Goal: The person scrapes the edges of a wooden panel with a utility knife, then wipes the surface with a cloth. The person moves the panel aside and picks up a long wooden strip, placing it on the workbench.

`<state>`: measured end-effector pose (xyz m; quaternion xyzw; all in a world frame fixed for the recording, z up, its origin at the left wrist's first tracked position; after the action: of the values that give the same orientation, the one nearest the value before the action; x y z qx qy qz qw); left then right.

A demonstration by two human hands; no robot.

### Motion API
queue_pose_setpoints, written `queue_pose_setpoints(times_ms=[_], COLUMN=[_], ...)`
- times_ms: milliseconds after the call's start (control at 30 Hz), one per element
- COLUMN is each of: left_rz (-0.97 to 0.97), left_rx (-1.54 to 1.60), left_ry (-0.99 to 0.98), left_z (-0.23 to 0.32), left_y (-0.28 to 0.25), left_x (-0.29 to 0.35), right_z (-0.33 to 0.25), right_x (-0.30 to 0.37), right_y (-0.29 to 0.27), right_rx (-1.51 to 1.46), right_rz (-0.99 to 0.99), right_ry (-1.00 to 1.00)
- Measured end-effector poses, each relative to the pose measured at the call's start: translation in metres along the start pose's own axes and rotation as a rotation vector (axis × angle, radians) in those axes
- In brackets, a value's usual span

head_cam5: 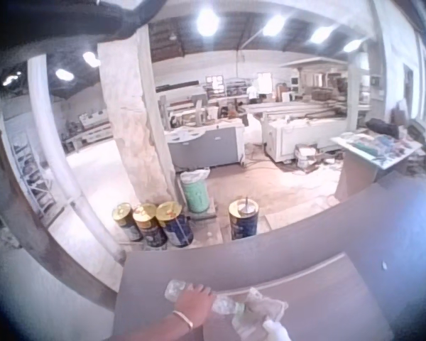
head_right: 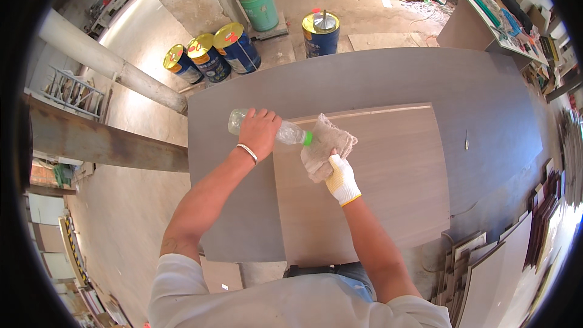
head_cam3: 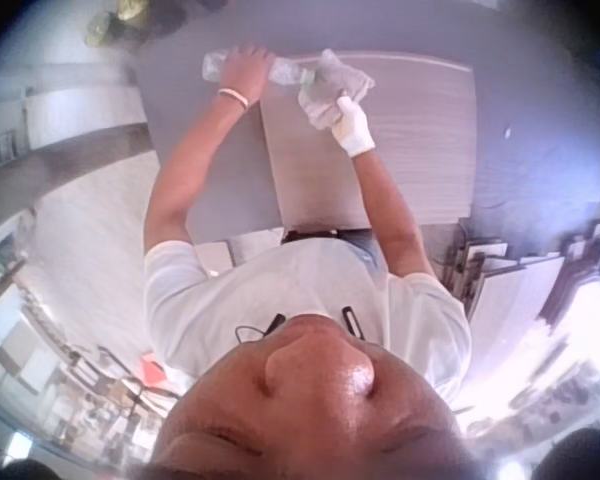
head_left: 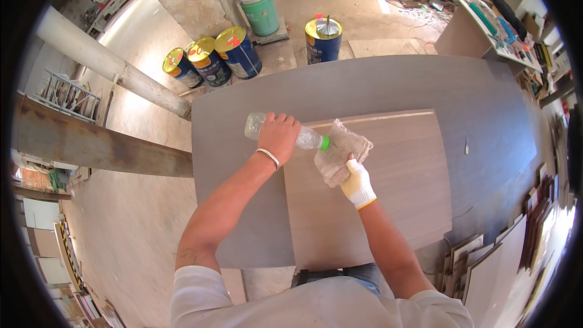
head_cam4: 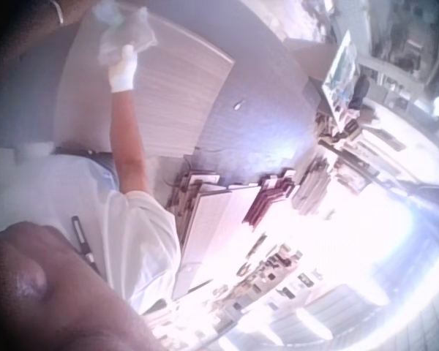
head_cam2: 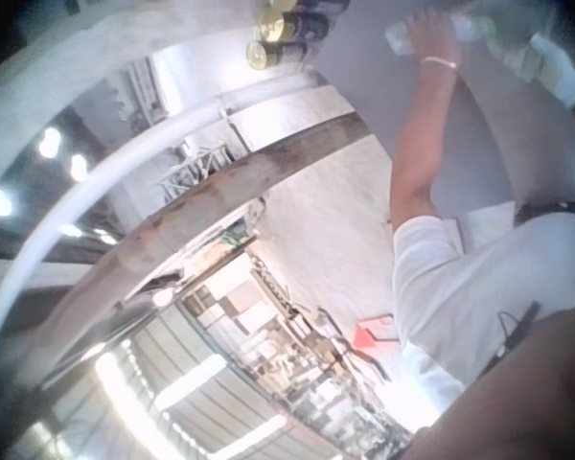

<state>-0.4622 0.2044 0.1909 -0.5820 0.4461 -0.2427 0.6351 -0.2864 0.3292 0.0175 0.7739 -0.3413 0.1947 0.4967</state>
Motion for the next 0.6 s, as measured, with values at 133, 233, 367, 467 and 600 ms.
queue_pose_setpoints(times_ms=[133, 233, 367, 467, 600], left_rz=[0.120, 0.076, 0.082, -0.093, 0.009], left_rx=[-0.062, -0.037, -0.026, -0.046, 0.100], left_ry=[0.059, 0.025, -0.042, -0.068, -0.204], left_z=[0.003, -0.008, -0.021, -0.020, -0.037], left_y=[-0.020, -0.016, -0.016, 0.000, 0.038], left_x=[0.001, 0.014, 0.019, 0.032, 0.073], right_z=[-0.007, -0.010, 0.004, 0.016, 0.037], right_x=[0.004, 0.000, -0.003, 0.002, 0.006], right_y=[0.017, 0.021, 0.020, 0.036, 0.058], right_rx=[-0.024, -0.047, -0.029, -0.092, -0.254], right_rz=[0.001, -0.029, -0.041, -0.038, -0.147], right_ry=[-0.069, -0.069, -0.034, 0.080, 0.294])
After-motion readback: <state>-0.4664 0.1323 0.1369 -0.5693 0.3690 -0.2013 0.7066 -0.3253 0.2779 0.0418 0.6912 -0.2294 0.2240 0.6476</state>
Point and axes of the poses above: each hand's wrist, its own x-axis away from the middle knuckle, its own y-axis out of the palm, z = x × y, the point moved 7 cm from there along -x, towards the middle knuckle, and after that the axes turned 13 degrees about z, right-handed, at the moved point
